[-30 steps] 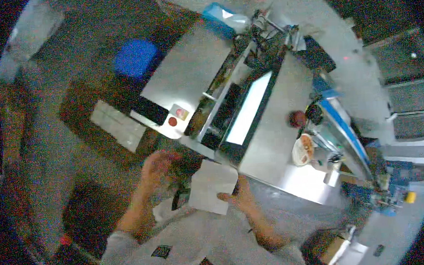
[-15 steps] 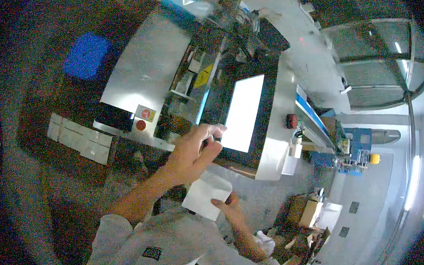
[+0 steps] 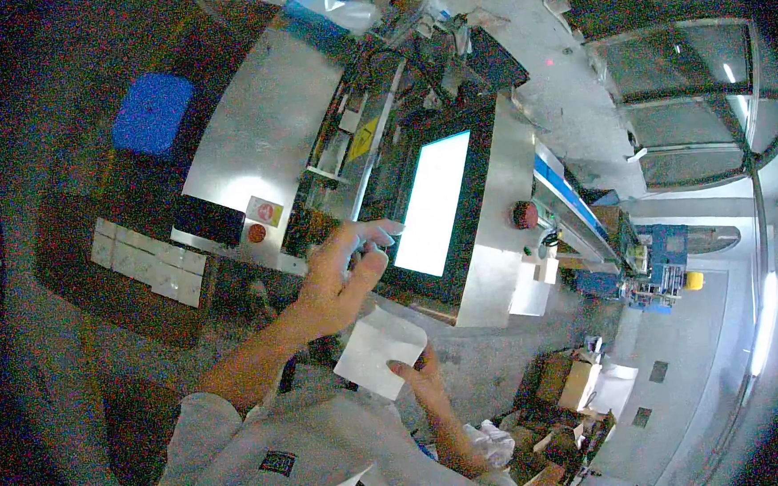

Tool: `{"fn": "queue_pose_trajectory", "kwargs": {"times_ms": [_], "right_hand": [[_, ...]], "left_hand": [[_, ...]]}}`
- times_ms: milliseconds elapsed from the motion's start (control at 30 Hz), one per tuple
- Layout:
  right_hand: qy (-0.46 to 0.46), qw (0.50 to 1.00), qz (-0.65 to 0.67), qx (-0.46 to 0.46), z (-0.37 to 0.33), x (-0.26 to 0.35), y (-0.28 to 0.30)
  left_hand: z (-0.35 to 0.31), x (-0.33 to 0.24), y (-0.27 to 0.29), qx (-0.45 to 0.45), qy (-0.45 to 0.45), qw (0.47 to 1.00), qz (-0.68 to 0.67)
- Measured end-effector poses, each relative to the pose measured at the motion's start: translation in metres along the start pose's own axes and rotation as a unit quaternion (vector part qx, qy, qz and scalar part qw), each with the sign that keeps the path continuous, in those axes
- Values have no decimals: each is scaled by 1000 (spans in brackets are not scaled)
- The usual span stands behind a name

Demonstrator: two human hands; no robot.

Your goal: Inspecting and packing white paper filters from a machine conveyor.

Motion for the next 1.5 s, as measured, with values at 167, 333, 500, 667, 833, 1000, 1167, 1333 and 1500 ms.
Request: {"fn": "queue_pose_trajectory", "kwargs": {"times_ms": [167, 333, 500, 667, 833, 1000, 1167, 1333, 1500], "right_hand": [[-2, 1000, -5, -7, 0, 1, 1], [-9, 1000, -18, -23, 2, -1, 4], [-5, 1000, -12, -25, 1, -4, 2], [1, 999, -15, -30, -2, -3, -4], [0, 999, -13, -35, -8, 1, -9], [1, 999, -20, -46, -11, -5, -3], [-46, 987, 147, -53, -45, 10, 0], [-34, 976, 212, -33, -73, 46, -13], [-35, 996, 76, -31, -57, 28, 20]], "left_hand": [[3, -6, -1, 32, 10, 999, 19], [1, -12, 6, 15, 38, 999, 11], [-7, -6, 5, 3, -10, 1000, 5], [-2, -14, -1, 100, 54, 993, 10], [-12, -14, 11, 46, 63, 997, 9], [-35, -2, 20, 40, 161, 986, -33], [-83, 9, 43, -10, 274, 952, -132], [-150, 30, 14, 52, 452, 878, -150], [-146, -5, -40, 205, 384, 852, -291]]}}
Point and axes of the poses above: each hand's wrist, its own z-axis towards the middle knuckle, its own y-axis out of the back of the hand, x = y × z, the point moved 3 cm from there along z, towards the middle knuckle, and after that the axes turned 5 degrees about -y, right-handed, at the moved point
